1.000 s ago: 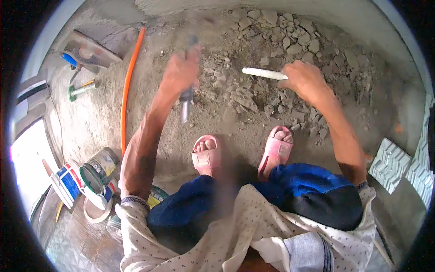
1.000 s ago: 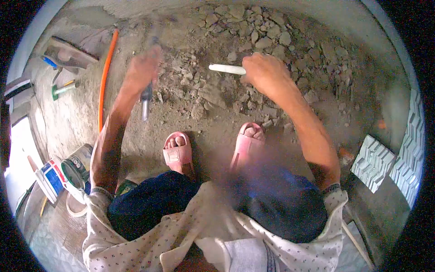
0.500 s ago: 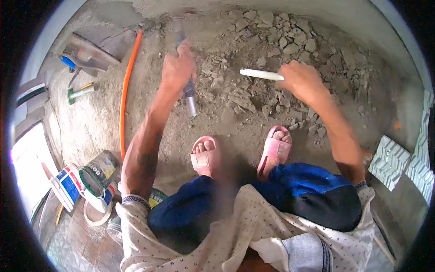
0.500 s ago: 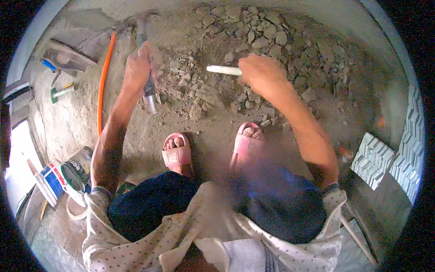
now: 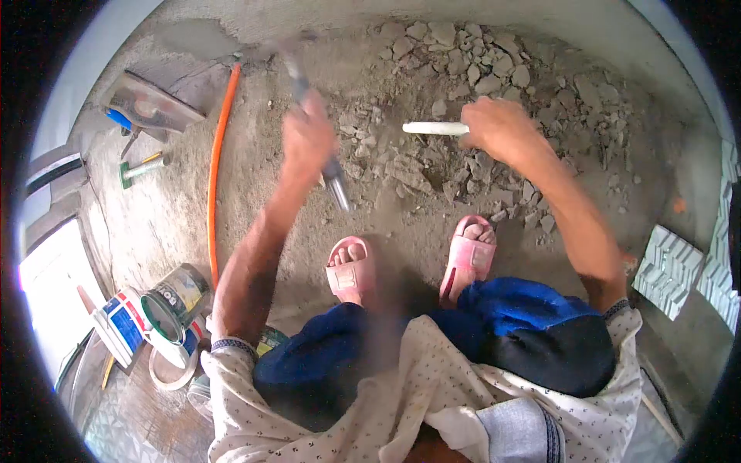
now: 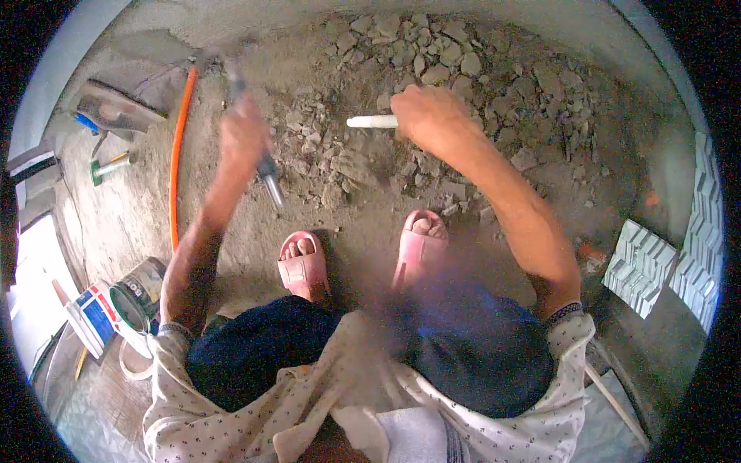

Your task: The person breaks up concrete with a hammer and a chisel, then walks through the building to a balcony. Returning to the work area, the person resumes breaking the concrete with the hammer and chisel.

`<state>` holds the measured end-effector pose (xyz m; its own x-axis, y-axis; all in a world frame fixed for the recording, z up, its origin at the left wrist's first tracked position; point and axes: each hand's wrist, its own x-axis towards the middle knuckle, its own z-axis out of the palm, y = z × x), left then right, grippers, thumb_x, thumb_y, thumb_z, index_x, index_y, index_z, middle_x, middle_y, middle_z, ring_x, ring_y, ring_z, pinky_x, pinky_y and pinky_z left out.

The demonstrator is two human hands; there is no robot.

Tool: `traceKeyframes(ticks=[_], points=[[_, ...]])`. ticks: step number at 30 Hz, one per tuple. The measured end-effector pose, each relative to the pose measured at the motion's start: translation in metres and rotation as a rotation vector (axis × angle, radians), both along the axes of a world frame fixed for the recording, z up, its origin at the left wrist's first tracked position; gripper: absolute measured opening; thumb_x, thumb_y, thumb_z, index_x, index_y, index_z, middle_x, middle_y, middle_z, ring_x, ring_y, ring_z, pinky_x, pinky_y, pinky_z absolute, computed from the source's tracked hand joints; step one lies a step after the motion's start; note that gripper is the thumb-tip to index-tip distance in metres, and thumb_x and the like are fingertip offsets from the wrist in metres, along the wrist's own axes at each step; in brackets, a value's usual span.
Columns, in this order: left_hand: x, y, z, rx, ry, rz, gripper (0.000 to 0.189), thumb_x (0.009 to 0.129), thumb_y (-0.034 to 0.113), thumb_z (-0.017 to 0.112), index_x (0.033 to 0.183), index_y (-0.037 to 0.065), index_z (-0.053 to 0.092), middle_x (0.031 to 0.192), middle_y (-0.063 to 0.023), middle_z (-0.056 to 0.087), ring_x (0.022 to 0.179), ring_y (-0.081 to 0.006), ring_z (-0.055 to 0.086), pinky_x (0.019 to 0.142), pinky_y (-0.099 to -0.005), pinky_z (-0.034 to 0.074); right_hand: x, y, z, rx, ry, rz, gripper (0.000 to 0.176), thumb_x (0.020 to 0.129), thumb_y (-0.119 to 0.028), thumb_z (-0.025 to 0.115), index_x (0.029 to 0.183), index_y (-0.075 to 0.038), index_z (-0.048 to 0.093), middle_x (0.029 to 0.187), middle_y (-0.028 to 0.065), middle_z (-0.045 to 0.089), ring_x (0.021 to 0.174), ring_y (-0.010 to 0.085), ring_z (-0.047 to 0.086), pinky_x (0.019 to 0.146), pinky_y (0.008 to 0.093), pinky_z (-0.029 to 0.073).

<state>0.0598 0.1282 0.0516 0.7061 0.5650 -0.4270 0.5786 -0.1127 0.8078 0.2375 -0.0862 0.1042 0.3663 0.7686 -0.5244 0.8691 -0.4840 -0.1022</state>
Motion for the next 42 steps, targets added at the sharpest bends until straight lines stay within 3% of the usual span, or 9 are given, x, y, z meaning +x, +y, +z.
traceKeyframes(ticks=[3, 5, 11, 16, 20, 26, 28, 35, 42], points=[[-0.026, -0.012, -0.038, 0.093, 0.171, -0.526, 0.046, 0.092, 0.038, 0.045, 0.08, -0.004, 0.058, 0.058, -0.0109, 0.055, 0.051, -0.021, 0.055, 0.053, -0.0369, 0.044, 0.004, -0.004, -0.005, 0.023, 0.02, 0.035, 0.028, 0.075, -0.029, 0.07, 0.083, -0.003, 0.066, 0.079, 0.0166, 0.063, 0.077, 0.0351, 0.062, 0.068, 0.0441, 0.049], [-0.02, -0.017, -0.001, -0.18, 0.422, -0.458, 0.048, 0.092, 0.04, 0.045, 0.08, -0.005, 0.058, 0.059, -0.013, 0.056, 0.051, -0.0238, 0.056, 0.055, -0.0388, 0.045, 0.004, -0.019, -0.008, 0.164, 0.032, 0.044, 0.03, 0.076, -0.032, 0.069, 0.083, -0.002, 0.064, 0.078, 0.0163, 0.062, 0.077, 0.0359, 0.061, 0.068, 0.0438, 0.048], [-0.028, -0.004, 0.006, 0.048, 0.377, -0.329, 0.049, 0.091, 0.044, 0.045, 0.082, -0.003, 0.058, 0.06, -0.0113, 0.056, 0.051, -0.0226, 0.055, 0.053, -0.0385, 0.044, 0.0, -0.112, -0.027, 0.148, 0.338, -0.37, 0.032, 0.082, -0.034, 0.065, 0.087, -0.002, 0.063, 0.071, 0.0172, 0.058, 0.067, 0.0339, 0.056, 0.064, 0.0414, 0.043], [-0.038, 0.004, 0.0, -0.202, 0.369, -0.186, 0.045, 0.091, 0.04, 0.049, 0.079, -0.002, 0.056, 0.058, -0.0103, 0.054, 0.05, -0.0199, 0.055, 0.049, -0.0361, 0.042, -0.014, -0.186, -0.014, 0.092, 0.298, -0.626, 0.034, 0.085, -0.034, 0.062, 0.097, -0.003, 0.063, 0.065, 0.0139, 0.053, 0.058, 0.0235, 0.05, 0.06, 0.038, 0.041], [-0.044, 0.005, -0.025, -0.327, 0.29, -0.192, 0.041, 0.092, 0.037, 0.05, 0.08, -0.001, 0.056, 0.058, -0.0089, 0.053, 0.05, -0.0174, 0.054, 0.046, -0.0342, 0.042, -0.016, -0.153, -0.02, 0.307, 0.313, -0.757, 0.037, 0.087, -0.037, 0.06, 0.103, -0.004, 0.063, 0.066, 0.0149, 0.056, 0.058, 0.0211, 0.051, 0.058, 0.0346, 0.042], [-0.02, -0.04, -0.03, 0.466, 0.24, -0.304, 0.038, 0.092, 0.035, 0.048, 0.087, -0.002, 0.058, 0.068, -0.0213, 0.061, 0.059, -0.0366, 0.061, 0.055, -0.0465, 0.048, -0.053, -0.095, -0.061, 0.421, 0.099, -0.492, 0.037, 0.087, -0.038, 0.06, 0.104, -0.006, 0.062, 0.077, 0.0215, 0.062, 0.073, 0.0416, 0.059, 0.061, 0.0463, 0.047], [-0.022, -0.048, -0.062, 0.511, 0.127, -0.577, 0.039, 0.091, 0.036, 0.048, 0.091, -0.002, 0.059, 0.074, -0.026, 0.061, 0.067, -0.0428, 0.061, 0.062, -0.05, 0.048, -0.054, -0.122, -0.08, 0.436, 0.089, -0.532, 0.036, 0.087, -0.037, 0.06, 0.104, -0.006, 0.062, 0.077, 0.0212, 0.062, 0.073, 0.0422, 0.06, 0.061, 0.0467, 0.047], [-0.06, -0.057, -0.023, 0.087, 0.383, -0.738, 0.04, 0.088, 0.035, 0.048, 0.091, -0.002, 0.06, 0.084, -0.029, 0.06, 0.078, -0.0456, 0.059, 0.071, -0.0493, 0.047, -0.054, -0.186, -0.042, 0.217, -0.083, -0.588, 0.033, 0.089, -0.04, 0.057, 0.098, -0.009, 0.059, 0.077, 0.0215, 0.063, 0.071, 0.0421, 0.061, 0.057, 0.0464, 0.049], [-0.085, -0.022, 0.001, 0.057, 0.516, -0.764, 0.04, 0.086, 0.036, 0.051, 0.089, -0.002, 0.061, 0.078, -0.0262, 0.059, 0.074, -0.039, 0.059, 0.067, -0.0457, 0.044, -0.052, -0.168, -0.053, 0.536, 0.005, -0.624, 0.032, 0.091, -0.034, 0.054, 0.105, -0.005, 0.058, 0.078, 0.0205, 0.063, 0.07, 0.041, 0.061, 0.059, 0.0468, 0.049]])
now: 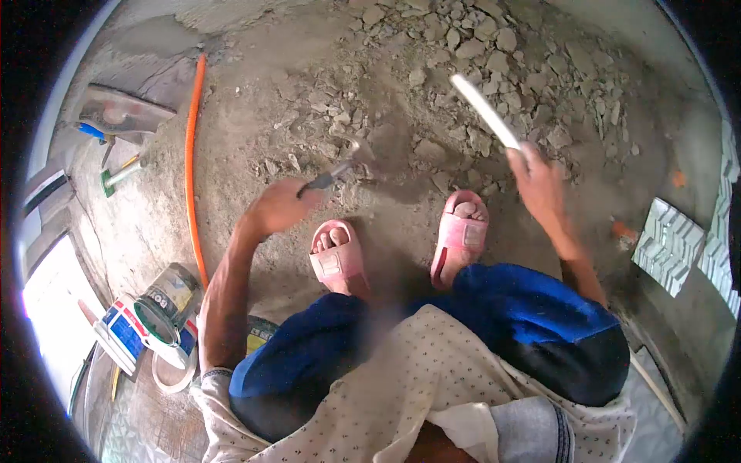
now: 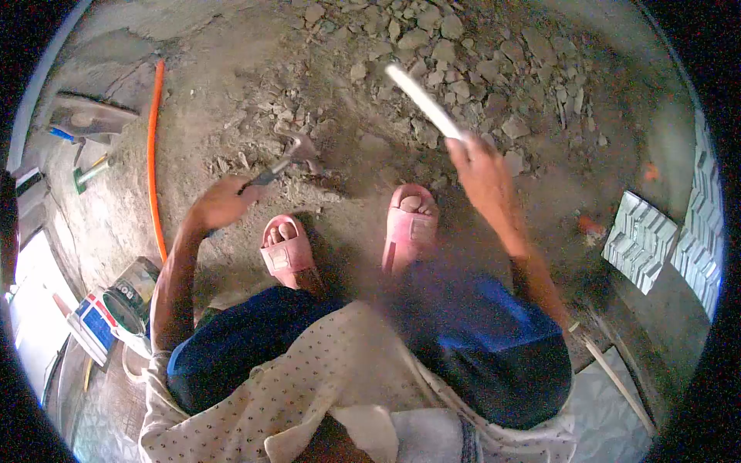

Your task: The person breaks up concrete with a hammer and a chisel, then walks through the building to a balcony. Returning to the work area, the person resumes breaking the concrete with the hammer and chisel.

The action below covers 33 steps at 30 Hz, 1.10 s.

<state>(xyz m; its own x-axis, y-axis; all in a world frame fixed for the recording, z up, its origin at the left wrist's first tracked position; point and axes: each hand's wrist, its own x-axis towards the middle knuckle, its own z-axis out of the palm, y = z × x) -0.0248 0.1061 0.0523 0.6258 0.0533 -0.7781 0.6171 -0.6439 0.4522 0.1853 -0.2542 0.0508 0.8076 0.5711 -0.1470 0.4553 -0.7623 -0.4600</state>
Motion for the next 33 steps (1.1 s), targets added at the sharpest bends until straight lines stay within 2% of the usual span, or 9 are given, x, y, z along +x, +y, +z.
traceKeyframes(ticks=[1, 4, 11, 15, 18, 21, 24, 32, 33], points=[[-0.005, 0.007, -0.003, 0.028, -0.026, 0.031, 0.039, 0.086, 0.036, 0.051, 0.089, -0.002, 0.061, 0.077, -0.0256, 0.058, 0.072, -0.038, 0.058, 0.066, -0.0449, 0.044, -0.005, 0.021, 0.012, -0.128, 0.131, -0.073, 0.032, 0.089, -0.029, 0.059, 0.102, 0.0, 0.06, 0.092, 0.0219, 0.062, 0.081, 0.0408, 0.059, 0.065, 0.0429, 0.046], [0.006, 0.008, 0.007, 0.111, -0.093, 0.147, 0.036, 0.089, 0.033, 0.05, 0.091, -0.002, 0.059, 0.072, -0.023, 0.056, 0.066, -0.0332, 0.057, 0.063, -0.0424, 0.044, 0.0, 0.039, -0.001, 0.046, 0.045, 0.153, 0.03, 0.09, -0.031, 0.056, 0.103, -0.004, 0.059, 0.076, 0.0217, 0.062, 0.072, 0.0407, 0.061, 0.06, 0.0455, 0.047], [0.04, -0.012, 0.027, 0.026, -0.272, 0.587, 0.037, 0.092, 0.034, 0.048, 0.09, -0.002, 0.054, 0.066, -0.0201, 0.053, 0.064, -0.0306, 0.057, 0.061, -0.0422, 0.044, 0.005, 0.043, 0.001, -0.011, 0.189, 0.152, 0.033, 0.088, -0.026, 0.06, 0.106, 0.001, 0.06, 0.088, 0.025, 0.062, 0.08, 0.0398, 0.061, 0.067, 0.0412, 0.048], [0.047, -0.028, 0.008, 0.179, -0.477, 0.592, 0.04, 0.093, 0.038, 0.047, 0.086, -0.001, 0.053, 0.062, -0.0135, 0.053, 0.061, -0.0238, 0.056, 0.058, -0.0411, 0.044, 0.009, 0.058, -0.005, -0.032, 0.018, 0.287, 0.037, 0.089, -0.033, 0.058, 0.111, -0.003, 0.059, 0.089, 0.0201, 0.064, 0.077, 0.0377, 0.063, 0.063, 0.0433, 0.05], [0.046, -0.036, 0.01, -0.02, -0.474, 0.802, 0.041, 0.094, 0.04, 0.047, 0.086, 0.0, 0.052, 0.064, -0.0112, 0.054, 0.059, -0.0212, 0.054, 0.056, -0.04, 0.043, 0.011, 0.061, 0.001, -0.181, -0.054, 0.284, 0.038, 0.088, -0.033, 0.058, 0.114, -0.005, 0.059, 0.088, 0.0175, 0.065, 0.078, 0.0374, 0.063, 0.064, 0.0435, 0.052], [0.035, -0.047, -0.014, -0.042, -0.702, 0.912, 0.032, 0.097, 0.037, 0.044, 0.082, 0.008, 0.047, 0.054, 0.0011, 0.043, 0.042, -0.0078, 0.043, 0.038, -0.0257, 0.035, 0.016, 0.064, 0.012, -0.23, -0.183, 0.444, 0.038, 0.087, -0.033, 0.06, 0.113, -0.005, 0.058, 0.089, 0.0151, 0.065, 0.069, 0.0337, 0.065, 0.056, 0.0408, 0.054], [0.024, -0.062, -0.025, -0.094, -0.769, 0.999, 0.031, 0.097, 0.037, 0.044, 0.084, 0.009, 0.046, 0.054, 0.0025, 0.043, 0.042, -0.007, 0.042, 0.037, -0.025, 0.034, 0.017, 0.077, 0.028, -0.295, -0.299, 0.594, 0.036, 0.086, -0.029, 0.062, 0.112, -0.005, 0.058, 0.084, 0.0146, 0.063, 0.064, 0.0327, 0.064, 0.051, 0.0403, 0.052], [-0.002, -0.083, -0.031, -0.132, -0.628, 1.034, 0.04, 0.094, 0.039, 0.045, 0.094, -0.002, 0.05, 0.064, -0.0183, 0.055, 0.06, -0.0314, 0.056, 0.057, -0.043, 0.043, 0.024, 0.113, 0.049, -0.429, -0.349, 0.824, 0.035, 0.088, -0.03, 0.059, 0.111, -0.003, 0.055, 0.081, 0.0134, 0.061, 0.061, 0.0327, 0.064, 0.049, 0.0409, 0.052], [-0.007, -0.085, -0.039, -0.097, -0.531, 0.968, 0.041, 0.094, 0.039, 0.045, 0.095, -0.002, 0.049, 0.068, -0.0246, 0.056, 0.068, -0.0426, 0.058, 0.061, -0.0474, 0.043, 0.025, 0.112, 0.047, -0.428, -0.346, 0.834, 0.036, 0.089, -0.031, 0.056, 0.111, -0.003, 0.054, 0.081, 0.0133, 0.062, 0.062, 0.0321, 0.064, 0.049, 0.0408, 0.053]])
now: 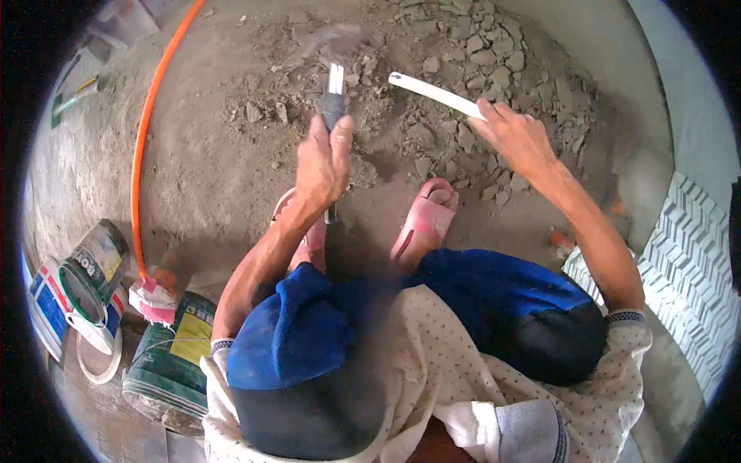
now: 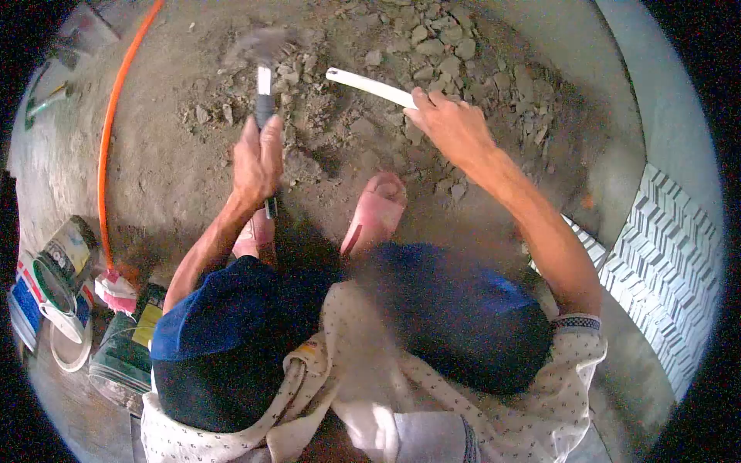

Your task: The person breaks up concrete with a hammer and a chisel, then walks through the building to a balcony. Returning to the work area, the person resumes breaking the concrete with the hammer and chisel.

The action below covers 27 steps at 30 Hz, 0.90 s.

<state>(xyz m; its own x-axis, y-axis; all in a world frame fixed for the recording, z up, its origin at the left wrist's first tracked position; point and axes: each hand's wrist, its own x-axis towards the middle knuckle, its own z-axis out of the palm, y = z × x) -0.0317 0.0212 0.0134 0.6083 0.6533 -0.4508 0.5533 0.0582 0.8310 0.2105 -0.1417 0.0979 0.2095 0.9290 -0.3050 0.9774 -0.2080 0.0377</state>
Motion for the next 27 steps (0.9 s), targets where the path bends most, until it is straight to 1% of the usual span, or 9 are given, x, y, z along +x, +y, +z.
traceKeyframes(ticks=[4, 7, 8, 12, 15, 18, 21, 25, 27], points=[[-0.007, 0.001, -0.011, -0.009, 0.102, -0.239, 0.042, 0.093, 0.039, 0.045, 0.093, -0.003, 0.048, 0.074, -0.0283, 0.057, 0.076, -0.048, 0.057, 0.066, -0.0494, 0.043, -0.004, 0.002, 0.002, -0.039, 0.005, -0.009, 0.037, 0.091, -0.033, 0.053, 0.111, -0.002, 0.053, 0.083, 0.0145, 0.062, 0.064, 0.0324, 0.065, 0.052, 0.0417, 0.054], [-0.007, 0.016, -0.002, -0.056, 0.056, -0.057, 0.037, 0.095, 0.04, 0.044, 0.087, 0.004, 0.05, 0.061, -0.0038, 0.051, 0.054, -0.0146, 0.053, 0.048, -0.0321, 0.04, -0.009, 0.006, 0.005, -0.109, -0.03, -0.033, 0.037, 0.091, -0.033, 0.053, 0.113, -0.002, 0.053, 0.084, 0.0154, 0.063, 0.064, 0.0332, 0.065, 0.053, 0.0421, 0.054], [-0.008, 0.021, 0.011, -0.113, 0.005, 0.05, 0.041, 0.094, 0.039, 0.044, 0.092, -0.002, 0.049, 0.067, -0.0188, 0.057, 0.064, -0.0327, 0.058, 0.06, -0.0425, 0.044, -0.01, 0.007, 0.006, -0.115, -0.031, -0.03, 0.038, 0.091, -0.033, 0.052, 0.113, -0.002, 0.053, 0.084, 0.0155, 0.063, 0.064, 0.0335, 0.065, 0.053, 0.0423, 0.054], [-0.003, 0.021, 0.024, -0.14, -0.165, 0.355, 0.037, 0.095, 0.036, 0.045, 0.094, -0.001, 0.046, 0.062, -0.0115, 0.054, 0.054, -0.0234, 0.054, 0.052, -0.0383, 0.043, -0.012, 0.009, 0.005, -0.097, -0.027, -0.04, 0.038, 0.091, -0.033, 0.052, 0.112, -0.001, 0.053, 0.083, 0.016, 0.063, 0.065, 0.0345, 0.065, 0.054, 0.0427, 0.054], [-0.01, -0.009, -0.012, 0.152, 0.004, -0.014, 0.038, 0.094, 0.033, 0.044, 0.097, -0.005, 0.047, 0.071, -0.0255, 0.06, 0.068, -0.0425, 0.061, 0.062, -0.0478, 0.046, -0.02, 0.008, 0.004, -0.09, -0.039, -0.061, 0.039, 0.091, -0.033, 0.053, 0.111, 0.0, 0.054, 0.083, 0.0164, 0.063, 0.065, 0.0348, 0.065, 0.053, 0.0427, 0.054], [-0.003, -0.008, -0.018, -0.091, 0.109, -0.185, 0.043, 0.093, 0.036, 0.045, 0.094, -0.006, 0.05, 0.078, -0.0314, 0.059, 0.079, -0.0494, 0.058, 0.069, -0.0507, 0.045, -0.02, 0.002, 0.004, -0.09, -0.031, -0.086, 0.04, 0.091, -0.033, 0.053, 0.112, 0.001, 0.054, 0.084, 0.0171, 0.063, 0.065, 0.0353, 0.065, 0.054, 0.0431, 0.054], [-0.003, 0.011, 0.007, -0.074, 0.069, 0.002, 0.049, 0.093, 0.041, 0.045, 0.089, -0.007, 0.052, 0.072, -0.0283, 0.058, 0.074, -0.0448, 0.06, 0.069, -0.0475, 0.046, -0.022, 0.001, 0.006, -0.108, -0.038, -0.111, 0.04, 0.092, -0.033, 0.052, 0.113, 0.001, 0.055, 0.086, 0.0175, 0.063, 0.066, 0.0351, 0.065, 0.056, 0.0437, 0.054], [0.001, 0.03, 0.047, -0.119, -0.214, 0.329, 0.042, 0.092, 0.037, 0.05, 0.094, -0.005, 0.045, 0.06, -0.0198, 0.053, 0.057, -0.033, 0.057, 0.055, -0.0434, 0.046, -0.026, 0.002, 0.01, -0.116, -0.02, -0.152, 0.039, 0.092, -0.032, 0.052, 0.113, 0.001, 0.056, 0.086, 0.0179, 0.063, 0.069, 0.0342, 0.065, 0.058, 0.0441, 0.054], [0.0, 0.013, 0.027, -0.082, -0.141, 0.211, 0.038, 0.092, 0.032, 0.05, 0.094, -0.004, 0.042, 0.064, -0.025, 0.056, 0.062, -0.0431, 0.058, 0.056, -0.0492, 0.045, -0.023, -0.001, 0.005, -0.13, -0.019, -0.142, 0.039, 0.092, -0.032, 0.052, 0.113, 0.001, 0.056, 0.086, 0.0177, 0.063, 0.07, 0.0342, 0.065, 0.058, 0.0441, 0.054]])
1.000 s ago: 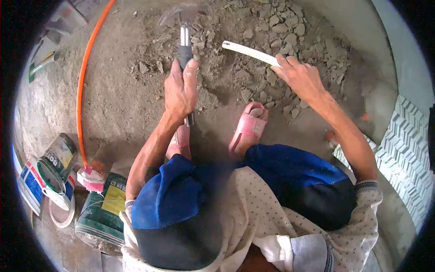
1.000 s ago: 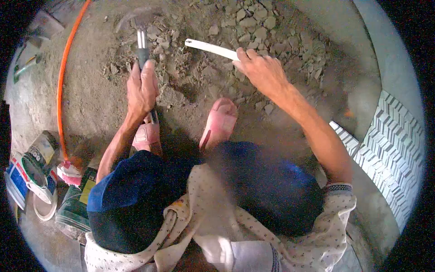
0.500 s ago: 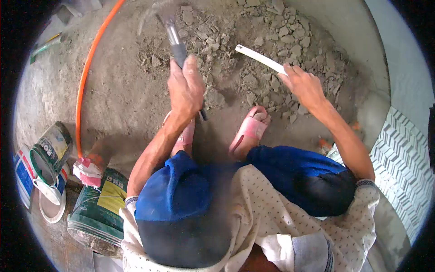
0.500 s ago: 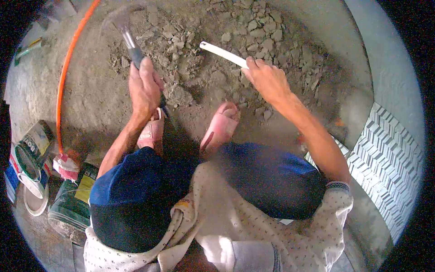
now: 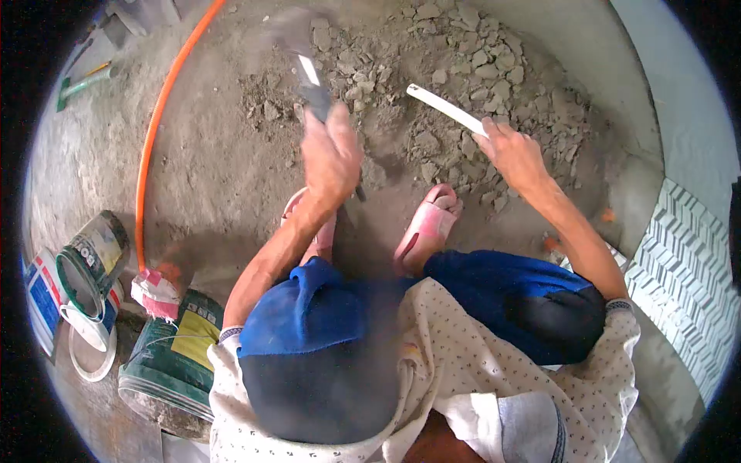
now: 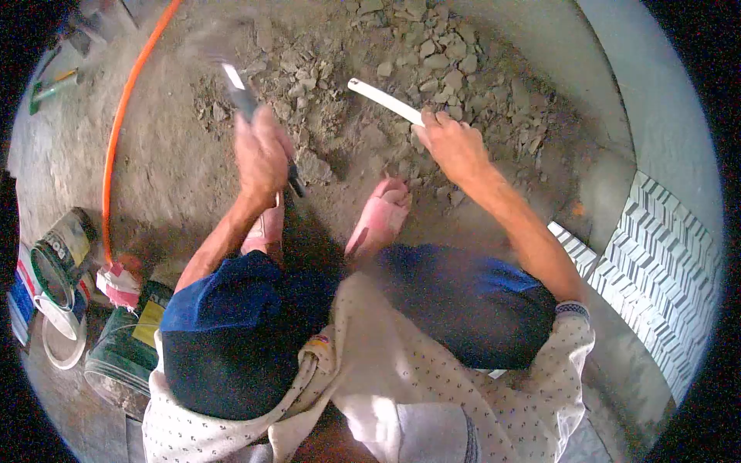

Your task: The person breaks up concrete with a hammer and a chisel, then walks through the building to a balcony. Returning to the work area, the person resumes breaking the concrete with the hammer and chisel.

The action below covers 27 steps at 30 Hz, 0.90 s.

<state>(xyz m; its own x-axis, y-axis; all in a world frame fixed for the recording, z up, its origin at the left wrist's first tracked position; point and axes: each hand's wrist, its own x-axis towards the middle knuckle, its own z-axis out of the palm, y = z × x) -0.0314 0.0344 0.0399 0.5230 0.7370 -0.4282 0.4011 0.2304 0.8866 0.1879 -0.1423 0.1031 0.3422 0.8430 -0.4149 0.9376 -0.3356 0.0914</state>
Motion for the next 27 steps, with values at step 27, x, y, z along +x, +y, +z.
traceKeyframes(ticks=[27], points=[[0.026, 0.017, 0.025, 0.053, -0.019, -0.01, 0.039, 0.095, 0.037, 0.043, 0.097, -0.002, 0.044, 0.074, -0.0264, 0.06, 0.071, -0.0459, 0.058, 0.063, -0.0487, 0.046, -0.005, 0.01, 0.012, -0.024, 0.079, -0.13, 0.035, 0.09, -0.027, 0.056, 0.108, 0.003, 0.059, 0.084, 0.0217, 0.063, 0.073, 0.04, 0.062, 0.063, 0.0462, 0.051]])
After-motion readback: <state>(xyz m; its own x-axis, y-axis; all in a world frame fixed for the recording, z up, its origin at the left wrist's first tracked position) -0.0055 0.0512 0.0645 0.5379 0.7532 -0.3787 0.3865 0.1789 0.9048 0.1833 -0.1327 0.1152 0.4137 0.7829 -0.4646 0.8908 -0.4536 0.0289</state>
